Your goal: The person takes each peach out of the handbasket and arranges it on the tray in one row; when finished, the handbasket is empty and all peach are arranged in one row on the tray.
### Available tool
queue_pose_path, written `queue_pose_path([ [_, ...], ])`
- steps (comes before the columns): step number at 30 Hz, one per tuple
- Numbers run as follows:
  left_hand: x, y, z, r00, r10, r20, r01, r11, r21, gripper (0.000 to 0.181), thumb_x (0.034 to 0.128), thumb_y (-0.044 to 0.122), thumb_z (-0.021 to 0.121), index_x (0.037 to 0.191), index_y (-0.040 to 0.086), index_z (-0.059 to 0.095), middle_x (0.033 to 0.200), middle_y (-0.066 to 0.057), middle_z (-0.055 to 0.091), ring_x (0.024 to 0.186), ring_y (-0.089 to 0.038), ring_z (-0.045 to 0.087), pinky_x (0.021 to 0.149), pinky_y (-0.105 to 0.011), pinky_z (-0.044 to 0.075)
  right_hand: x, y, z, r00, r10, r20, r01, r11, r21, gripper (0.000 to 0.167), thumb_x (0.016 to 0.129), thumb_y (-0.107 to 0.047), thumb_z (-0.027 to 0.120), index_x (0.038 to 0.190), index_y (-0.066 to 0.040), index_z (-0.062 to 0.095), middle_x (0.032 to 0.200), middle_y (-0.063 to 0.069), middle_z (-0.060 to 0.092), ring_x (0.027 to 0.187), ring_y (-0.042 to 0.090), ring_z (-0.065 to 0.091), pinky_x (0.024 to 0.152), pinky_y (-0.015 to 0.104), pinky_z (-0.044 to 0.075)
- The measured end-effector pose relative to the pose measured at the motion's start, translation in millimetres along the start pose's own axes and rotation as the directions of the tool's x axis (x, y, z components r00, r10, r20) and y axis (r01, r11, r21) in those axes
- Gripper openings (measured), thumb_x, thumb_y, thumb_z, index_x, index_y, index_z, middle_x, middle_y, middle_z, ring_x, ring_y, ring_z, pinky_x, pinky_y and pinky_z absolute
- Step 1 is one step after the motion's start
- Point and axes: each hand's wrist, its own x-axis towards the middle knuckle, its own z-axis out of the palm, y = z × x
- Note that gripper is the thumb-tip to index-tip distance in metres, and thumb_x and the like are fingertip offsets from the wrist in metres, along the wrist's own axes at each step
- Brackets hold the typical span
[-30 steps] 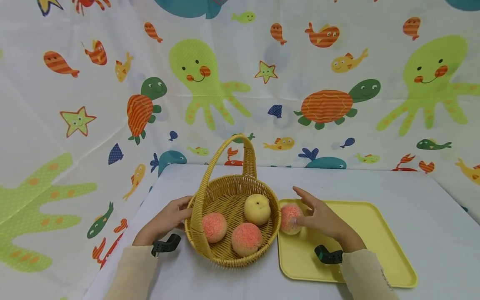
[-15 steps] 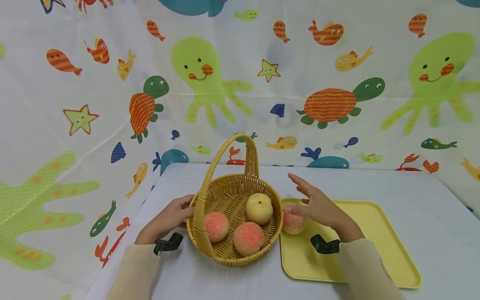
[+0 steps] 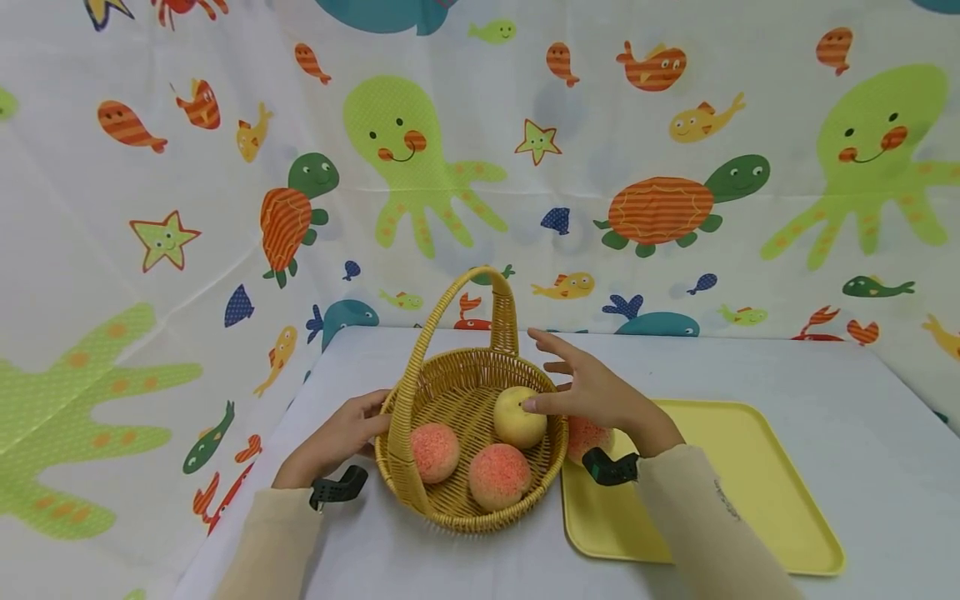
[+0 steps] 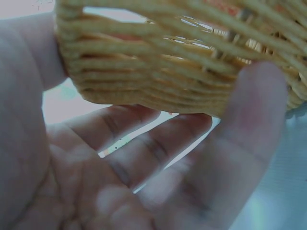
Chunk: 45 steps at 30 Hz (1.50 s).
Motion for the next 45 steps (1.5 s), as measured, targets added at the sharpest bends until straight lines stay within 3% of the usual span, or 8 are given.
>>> queue_pose_path([
  [7,-0.3,0.0,0.1,1.0,0.009,0.008,-0.009,1.0,-0.004,0.054,0.1028,0.023,0.059,0.151,0.002,0.049,0.131,-0.022,0.065,0.091,-0.026,0.071,0.077,-0.045,0.064,4.5,-10,3,1.0,-0.012,-0.02,0.011,0.999,-0.051,0.091,0.089,-0.042,0.082,0.164,-0.03,0.032,0.166,0.004,0.037,0.147,0.036,0.044,0.112,0.059,0.045],
  [14,-0.4,-0.7,-0.4,1.0,0.016,0.015,-0.016,1.0,-0.01,0.055,0.1035,0.022,0.058,0.153,0.002,0.047,0.131,-0.023,0.064,0.094,-0.026,0.071,0.078,-0.046,0.064,14.4,-16,11,0.996,0.05,0.078,-0.04,0.992,-0.116,0.09,0.089,-0.049,0.079,0.164,-0.025,0.035,0.166,0.007,0.037,0.146,0.042,0.042,0.113,0.063,0.04],
  [23,-1.3,-0.4,-0.6,1.0,0.017,0.014,-0.017,1.0,-0.011,0.054,0.1038,0.024,0.059,0.152,0.003,0.048,0.131,-0.024,0.064,0.092,-0.026,0.071,0.077,-0.046,0.064,34.5,-22,28,0.975,0.154,0.157,-0.107,0.956,-0.273,0.088,0.089,-0.043,0.081,0.163,-0.021,0.038,0.164,0.008,0.041,0.153,0.03,0.035,0.122,0.057,0.03],
  [31,0.6,1.0,-0.3,1.0,-0.001,0.005,0.001,1.0,-0.004,0.055,0.1027,0.024,0.06,0.152,0.003,0.048,0.13,-0.021,0.065,0.091,-0.026,0.07,0.077,-0.045,0.064,47.6,-16,42,0.953,0.192,0.236,-0.123,0.952,-0.279,0.086,0.085,-0.029,0.086,0.159,-0.016,0.044,0.149,0.009,0.055,0.125,0.025,0.054,0.107,0.048,0.047],
  [38,0.7,1.6,-1.3,1.0,0.0,0.007,0.0,1.0,0.001,0.054,0.103,0.023,0.059,0.152,0.003,0.048,0.13,-0.022,0.065,0.091,-0.026,0.07,0.077,-0.045,0.064,53.7,-17,47,0.943,0.234,0.236,-0.158,0.941,-0.299,0.083,0.086,-0.034,0.085,0.158,-0.024,0.045,0.144,0.003,0.059,0.132,0.024,0.054,0.112,0.051,0.044],
  [45,-0.7,2.6,0.1,1.0,-0.001,0.005,0.001,1.0,-0.006,0.055,0.1035,0.023,0.058,0.153,0.002,0.047,0.132,-0.023,0.064,0.092,-0.026,0.07,0.077,-0.046,0.064,63.6,-21,51,0.946,0.207,0.249,-0.117,0.936,-0.332,0.083,0.084,-0.027,0.087,0.157,-0.018,0.047,0.149,0.005,0.056,0.135,0.024,0.05,0.116,0.048,0.039],
])
